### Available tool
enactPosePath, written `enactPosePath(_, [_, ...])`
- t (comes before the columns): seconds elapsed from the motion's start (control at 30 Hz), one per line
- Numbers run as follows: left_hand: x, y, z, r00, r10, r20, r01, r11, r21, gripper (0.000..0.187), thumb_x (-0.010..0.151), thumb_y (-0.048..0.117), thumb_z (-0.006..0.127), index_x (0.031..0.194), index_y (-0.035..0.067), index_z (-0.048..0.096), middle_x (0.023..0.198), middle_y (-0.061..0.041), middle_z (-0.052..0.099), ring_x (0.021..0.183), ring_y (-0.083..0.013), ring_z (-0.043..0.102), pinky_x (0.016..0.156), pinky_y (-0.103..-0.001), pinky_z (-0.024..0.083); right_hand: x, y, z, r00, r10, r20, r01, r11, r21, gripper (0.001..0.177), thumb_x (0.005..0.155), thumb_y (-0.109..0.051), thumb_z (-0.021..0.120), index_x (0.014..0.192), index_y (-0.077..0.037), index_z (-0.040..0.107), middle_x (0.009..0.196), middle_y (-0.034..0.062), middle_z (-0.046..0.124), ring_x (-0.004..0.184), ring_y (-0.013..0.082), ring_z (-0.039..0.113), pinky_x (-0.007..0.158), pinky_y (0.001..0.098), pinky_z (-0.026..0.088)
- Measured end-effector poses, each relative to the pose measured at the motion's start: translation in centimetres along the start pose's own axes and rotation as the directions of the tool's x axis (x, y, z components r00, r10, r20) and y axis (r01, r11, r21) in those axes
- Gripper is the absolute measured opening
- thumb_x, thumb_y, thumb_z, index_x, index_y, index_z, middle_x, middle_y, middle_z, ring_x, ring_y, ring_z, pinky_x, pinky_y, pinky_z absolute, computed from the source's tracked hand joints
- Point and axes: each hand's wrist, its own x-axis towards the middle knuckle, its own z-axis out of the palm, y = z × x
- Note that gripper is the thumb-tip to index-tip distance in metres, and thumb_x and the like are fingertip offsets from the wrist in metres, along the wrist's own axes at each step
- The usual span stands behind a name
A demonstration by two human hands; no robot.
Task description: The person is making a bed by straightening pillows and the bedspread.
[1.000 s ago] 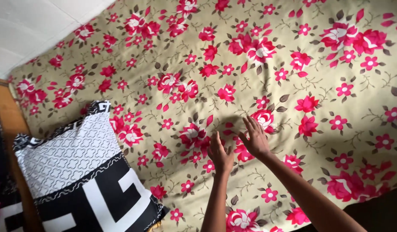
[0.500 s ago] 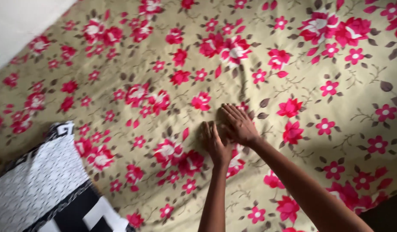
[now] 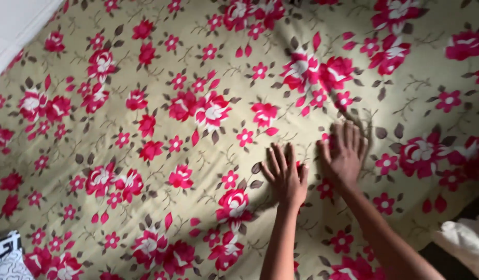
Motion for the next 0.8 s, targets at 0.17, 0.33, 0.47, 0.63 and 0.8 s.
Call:
enactPosePath(0.17, [1.9,1.4,-0.3,0.984,-0.165,0.070,0.171,0.980,-0.097,0.074,0.094,0.038,0.058,0.161,0.022,0.033,0.170,-0.017,0.016,0.157,-0.0366,0.012,0.118,-0.068,-0.001,-0.1,-2.8,2.2,0.981,0.191,0.024,-0.192,0.960,0.205,0.069,0.104,-0.043,0.049,0.162,-0.010,0.033,0.169,0.0167,0.029,0.159,0.0313,0.022,0.127,0.0539,0.011])
enactPosePath(0.33, [1.9,0.5,-0.4,0.994,-0.098,0.053,0.102,0.991,-0.091,0.074,0.093,0.025,0.057,0.163,0.019,0.031,0.173,-0.017,0.017,0.160,-0.0371,0.013,0.122,-0.067,0.001,1.8,-3.5,-0.8,0.934,-0.321,0.158,0.300,0.943,0.142,0.067,0.098,-0.039,0.054,0.157,-0.012,0.038,0.165,0.0182,0.036,0.154,0.0368,0.028,0.121,0.0597,0.017])
enactPosePath(0.47, [1.9,2.1,0.0,0.998,-0.037,0.044,0.040,0.997,-0.072,0.068,0.098,0.030,0.056,0.161,0.020,0.032,0.170,-0.020,0.015,0.157,-0.0388,0.015,0.120,-0.068,0.001,0.9,2.3,-6.1,0.971,0.146,0.190,-0.160,0.985,0.062,0.057,0.100,-0.040,0.051,0.150,-0.014,0.046,0.155,0.0121,0.048,0.147,0.0310,0.041,0.127,0.0515,0.025])
enactPosePath(0.63, [1.9,5.3,0.2,0.982,0.079,0.172,-0.059,0.991,-0.118,0.066,0.099,0.038,0.056,0.159,0.022,0.032,0.169,-0.020,0.015,0.155,-0.0395,0.015,0.120,-0.066,0.002,-1.4,9.1,-4.2,0.923,0.371,-0.102,-0.362,0.927,0.099,0.074,0.103,-0.047,0.049,0.159,-0.001,0.033,0.166,0.0257,0.029,0.156,0.0389,0.020,0.124,0.0597,0.011])
enactPosePath(0.8, [1.0,6.5,0.6,0.987,0.080,0.140,-0.064,0.991,-0.115,0.068,0.102,0.033,0.054,0.164,0.022,0.031,0.172,-0.020,0.015,0.159,-0.0378,0.013,0.123,-0.064,0.004,-0.3,1.7,-6.5,0.924,0.326,0.199,-0.355,0.925,0.134,0.053,0.099,-0.049,0.040,0.141,-0.017,0.046,0.141,0.0144,0.045,0.140,0.0207,0.032,0.127,0.0477,0.016])
